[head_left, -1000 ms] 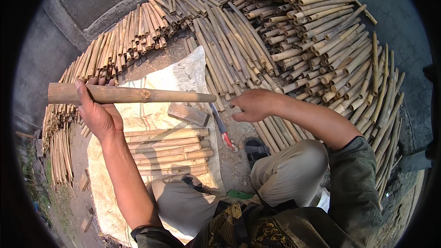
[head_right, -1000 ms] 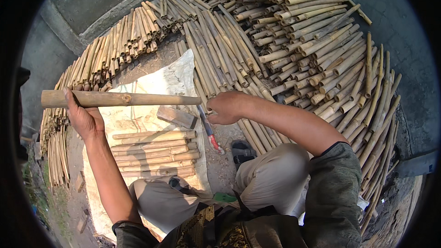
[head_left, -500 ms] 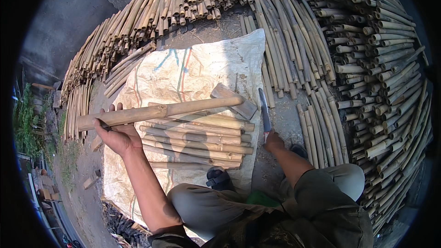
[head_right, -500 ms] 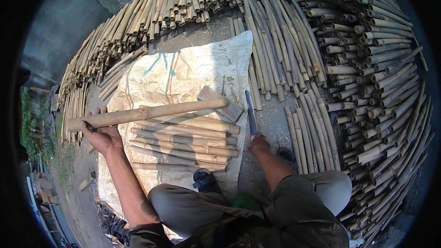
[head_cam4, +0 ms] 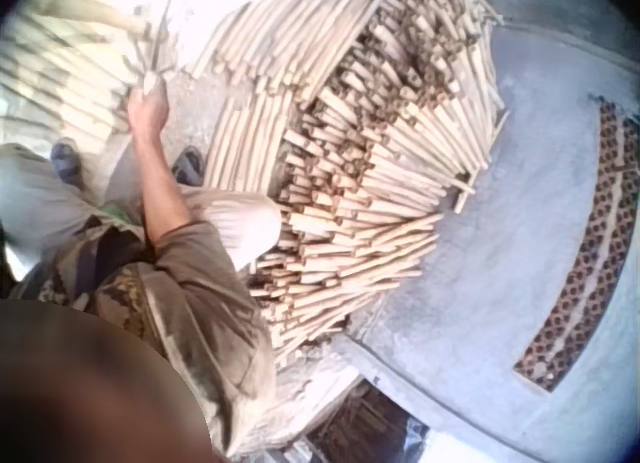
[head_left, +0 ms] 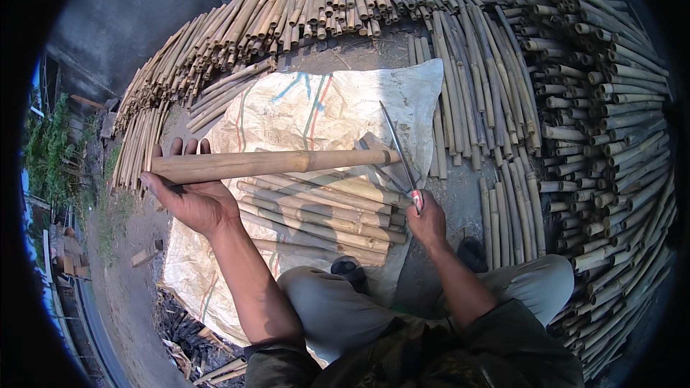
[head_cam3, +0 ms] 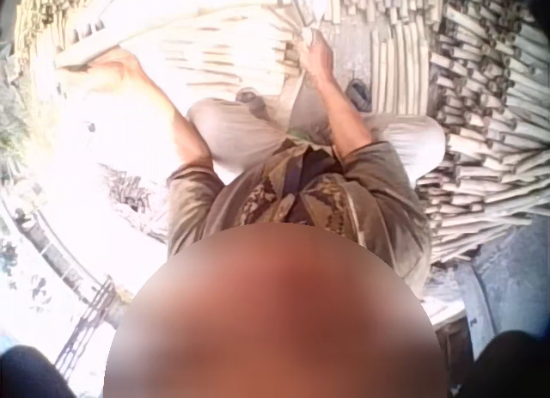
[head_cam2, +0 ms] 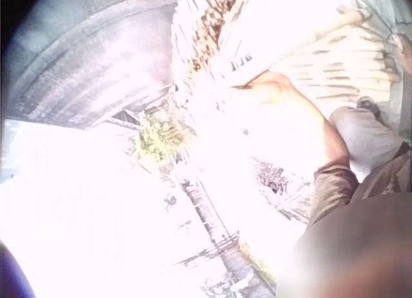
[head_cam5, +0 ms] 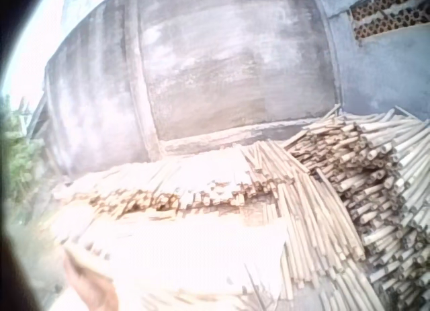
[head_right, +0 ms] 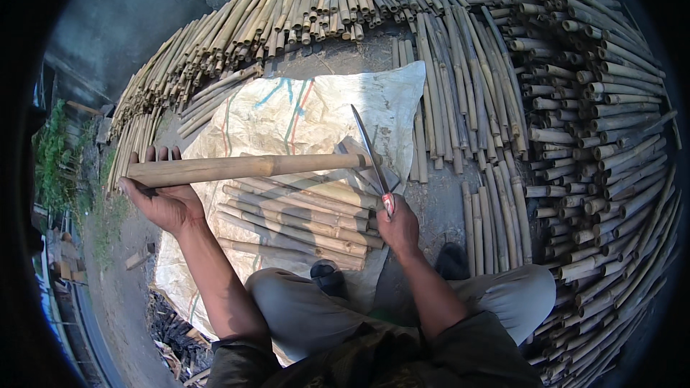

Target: The person selects bamboo sticks from a large pile, uses a knife to cut them to length, and places the cut pieces on a tarp. The person briefly moves a green plastic stool and returns to cutting.

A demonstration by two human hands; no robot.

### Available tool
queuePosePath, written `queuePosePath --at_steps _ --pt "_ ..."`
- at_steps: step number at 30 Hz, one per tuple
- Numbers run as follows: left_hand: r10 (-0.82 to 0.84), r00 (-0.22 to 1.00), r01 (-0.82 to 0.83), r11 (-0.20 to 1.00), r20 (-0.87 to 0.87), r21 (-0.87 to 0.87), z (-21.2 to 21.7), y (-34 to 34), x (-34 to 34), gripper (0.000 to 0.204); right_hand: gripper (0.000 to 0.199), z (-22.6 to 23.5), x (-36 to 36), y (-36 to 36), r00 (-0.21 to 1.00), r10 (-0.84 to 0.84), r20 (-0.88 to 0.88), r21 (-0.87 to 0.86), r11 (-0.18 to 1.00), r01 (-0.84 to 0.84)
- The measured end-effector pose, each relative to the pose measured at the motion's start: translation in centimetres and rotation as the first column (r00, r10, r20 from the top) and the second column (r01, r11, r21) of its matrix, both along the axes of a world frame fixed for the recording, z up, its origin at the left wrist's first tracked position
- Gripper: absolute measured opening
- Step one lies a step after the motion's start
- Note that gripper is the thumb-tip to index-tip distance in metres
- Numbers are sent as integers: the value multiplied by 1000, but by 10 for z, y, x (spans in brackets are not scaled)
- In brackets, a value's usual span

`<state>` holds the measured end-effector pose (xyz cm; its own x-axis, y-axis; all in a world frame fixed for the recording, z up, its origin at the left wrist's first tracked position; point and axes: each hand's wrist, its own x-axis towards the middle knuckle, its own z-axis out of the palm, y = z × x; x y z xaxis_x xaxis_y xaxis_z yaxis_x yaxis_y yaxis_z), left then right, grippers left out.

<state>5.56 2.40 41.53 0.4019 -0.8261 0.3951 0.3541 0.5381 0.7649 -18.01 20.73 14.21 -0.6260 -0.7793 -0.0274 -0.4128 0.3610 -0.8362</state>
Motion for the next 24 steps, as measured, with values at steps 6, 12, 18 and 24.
queuePosePath --at_steps 6,12,18,24 --pt "-256 965 251 964 -53 -90 23 57 -10 41 26 119 79 -7 952 306 15 -502 826 -258" --pt "-425 901 428 903 -84 34 24 80 -9 34 27 138 72 -6 951 240 194 -253 949 -188" --pt "-298 949 308 945 -102 108 27 88 -14 33 27 140 81 1 914 397 -81 -396 829 -395" --pt "-225 959 254 953 -171 168 32 95 -13 34 30 132 60 4 931 343 125 -119 937 -329"
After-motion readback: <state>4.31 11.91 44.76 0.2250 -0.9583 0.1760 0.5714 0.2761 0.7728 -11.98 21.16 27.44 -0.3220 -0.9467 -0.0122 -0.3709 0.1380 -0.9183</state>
